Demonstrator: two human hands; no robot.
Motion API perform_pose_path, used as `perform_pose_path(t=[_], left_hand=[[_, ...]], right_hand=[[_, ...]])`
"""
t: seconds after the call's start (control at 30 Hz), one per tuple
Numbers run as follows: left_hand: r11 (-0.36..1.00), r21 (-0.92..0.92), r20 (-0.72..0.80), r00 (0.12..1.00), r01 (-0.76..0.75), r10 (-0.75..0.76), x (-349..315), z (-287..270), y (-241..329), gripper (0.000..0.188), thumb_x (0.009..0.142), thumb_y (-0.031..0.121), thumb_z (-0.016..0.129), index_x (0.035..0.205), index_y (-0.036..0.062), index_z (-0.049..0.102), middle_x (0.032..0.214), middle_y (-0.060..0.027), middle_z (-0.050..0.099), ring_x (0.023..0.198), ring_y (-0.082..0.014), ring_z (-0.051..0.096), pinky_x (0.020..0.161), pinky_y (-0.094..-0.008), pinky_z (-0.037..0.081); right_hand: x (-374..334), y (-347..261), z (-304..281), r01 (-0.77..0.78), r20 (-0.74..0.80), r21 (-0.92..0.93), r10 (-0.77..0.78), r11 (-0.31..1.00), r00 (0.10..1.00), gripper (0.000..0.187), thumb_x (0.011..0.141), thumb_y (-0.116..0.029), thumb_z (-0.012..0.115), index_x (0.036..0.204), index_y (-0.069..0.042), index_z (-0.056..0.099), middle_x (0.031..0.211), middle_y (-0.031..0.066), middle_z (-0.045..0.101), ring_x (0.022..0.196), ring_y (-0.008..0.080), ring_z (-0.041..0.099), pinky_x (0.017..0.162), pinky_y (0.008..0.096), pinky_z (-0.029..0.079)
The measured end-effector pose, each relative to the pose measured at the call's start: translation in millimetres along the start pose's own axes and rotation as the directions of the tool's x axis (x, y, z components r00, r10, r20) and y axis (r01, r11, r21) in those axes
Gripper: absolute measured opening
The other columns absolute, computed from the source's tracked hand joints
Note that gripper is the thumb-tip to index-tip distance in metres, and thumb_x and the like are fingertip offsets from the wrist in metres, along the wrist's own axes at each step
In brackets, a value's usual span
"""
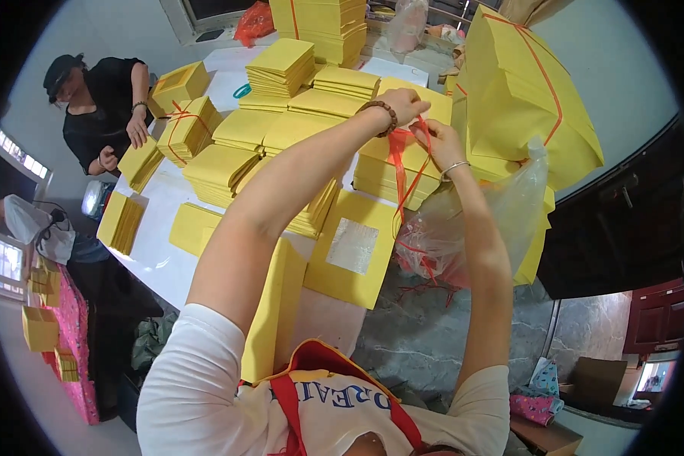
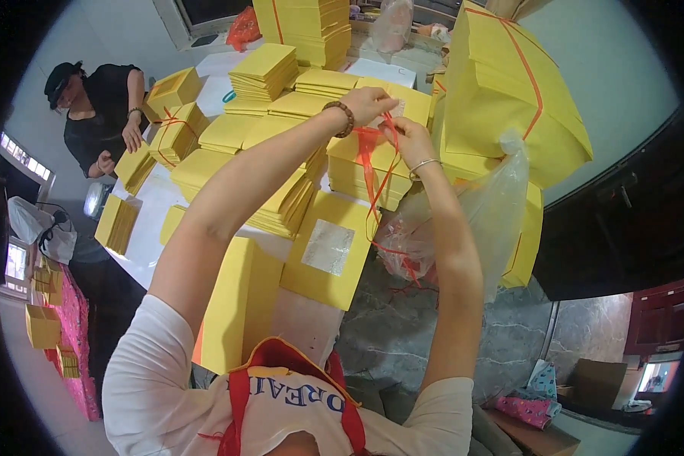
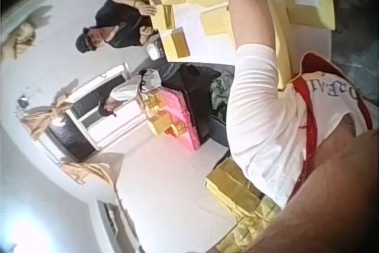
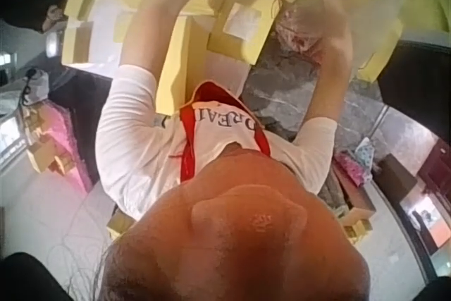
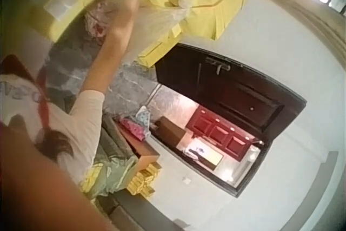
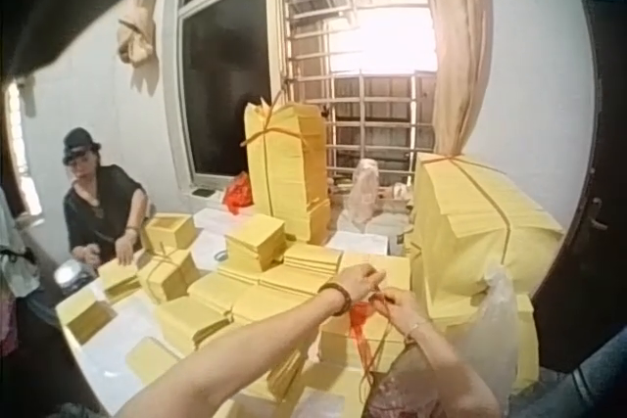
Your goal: Organizing and bundling stacks of joss paper using red ribbon at a packaging station.
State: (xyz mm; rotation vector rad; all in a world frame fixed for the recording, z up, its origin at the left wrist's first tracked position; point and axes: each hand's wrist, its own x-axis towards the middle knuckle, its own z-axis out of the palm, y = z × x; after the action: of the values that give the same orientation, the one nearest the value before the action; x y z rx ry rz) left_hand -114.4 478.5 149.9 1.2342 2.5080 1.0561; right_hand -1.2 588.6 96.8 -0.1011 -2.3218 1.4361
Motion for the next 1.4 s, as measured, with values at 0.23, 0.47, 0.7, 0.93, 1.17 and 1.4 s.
perform_pose_path(t=[0.23,0.47,0.7,0.93,1.17,1.4], left_hand=[[0.999,0.044,-0.042,0.999,-0.012,0.014,-4,-2,-18,0.028,0.071,0.008,0.052,0.097,0.0051,0.064,0.077,-0.014,0.064,0.07,-0.0218,0.062,0.067,-0.0334,0.048],[0.969,0.047,-0.031,0.969,-0.242,0.244,-33,-13,-16,0.038,0.074,0.003,0.047,0.11,0.0078,0.058,0.077,-0.0097,0.063,0.058,-0.0137,0.056,0.053,-0.0254,0.045],[0.928,-0.044,0.594,0.737,-0.37,0.322,-56,-39,9,0.039,0.072,0.003,0.047,0.107,0.0124,0.059,0.077,-0.0095,0.063,0.068,-0.0204,0.06,0.061,-0.0345,0.047],[0.635,0.485,0.707,0.697,-0.601,0.12,-71,-29,40,0.026,0.072,0.008,0.049,0.093,0.0166,0.062,0.08,-0.011,0.062,0.078,-0.0278,0.06,0.067,-0.0365,0.047],[0.934,-0.286,0.026,0.973,-0.214,0.23,-15,0,-10,0.029,0.081,0.009,0.043,0.107,0.0005,0.054,0.098,-0.0125,0.06,0.092,-0.0195,0.057,0.079,-0.0309,0.046],[0.806,-0.581,0.27,0.961,0.114,0.059,-4,29,-11,0.023,0.082,0.004,0.048,0.102,0.0008,0.058,0.077,-0.0031,0.061,0.069,-0.0109,0.057,0.066,-0.0231,0.046]], right_hand=[[7,21,-9,-0.075,-0.059,0.4,0.107,0.913,0.992,0.016,0.087,-0.011,0.051,0.098,0.0,0.052,0.08,0.0047,0.059,0.066,0.0091,0.056,0.062,0.0218,0.047],[9,6,-7,-0.126,-0.085,0.458,0.185,0.88,0.979,0.015,0.087,-0.009,0.048,0.098,0.0,0.053,0.08,0.0068,0.061,0.066,0.011,0.058,0.062,0.0231,0.048],[10,8,-8,-0.146,-0.098,0.505,0.225,0.85,0.969,0.014,0.084,-0.01,0.053,0.093,0.0,0.055,0.078,0.0058,0.06,0.063,0.0096,0.055,0.061,0.0216,0.046],[6,-1,-11,-0.19,-0.093,0.439,0.255,0.878,0.963,0.01,0.075,-0.001,0.06,0.083,-0.001,0.054,0.072,0.0031,0.058,0.06,0.007,0.052,0.055,0.0178,0.043],[8,-5,-12,-0.061,0.067,0.19,0.049,0.98,0.997,0.009,0.073,0.0,0.058,0.081,-0.003,0.055,0.068,0.0025,0.056,0.06,0.0068,0.051,0.052,0.0217,0.041],[5,-27,-17,0.414,0.099,-0.695,-0.492,0.587,0.865,0.014,0.066,-0.003,0.058,0.077,-0.008,0.051,0.069,0.0074,0.052,0.063,0.0241,0.053,0.057,0.036,0.041]])
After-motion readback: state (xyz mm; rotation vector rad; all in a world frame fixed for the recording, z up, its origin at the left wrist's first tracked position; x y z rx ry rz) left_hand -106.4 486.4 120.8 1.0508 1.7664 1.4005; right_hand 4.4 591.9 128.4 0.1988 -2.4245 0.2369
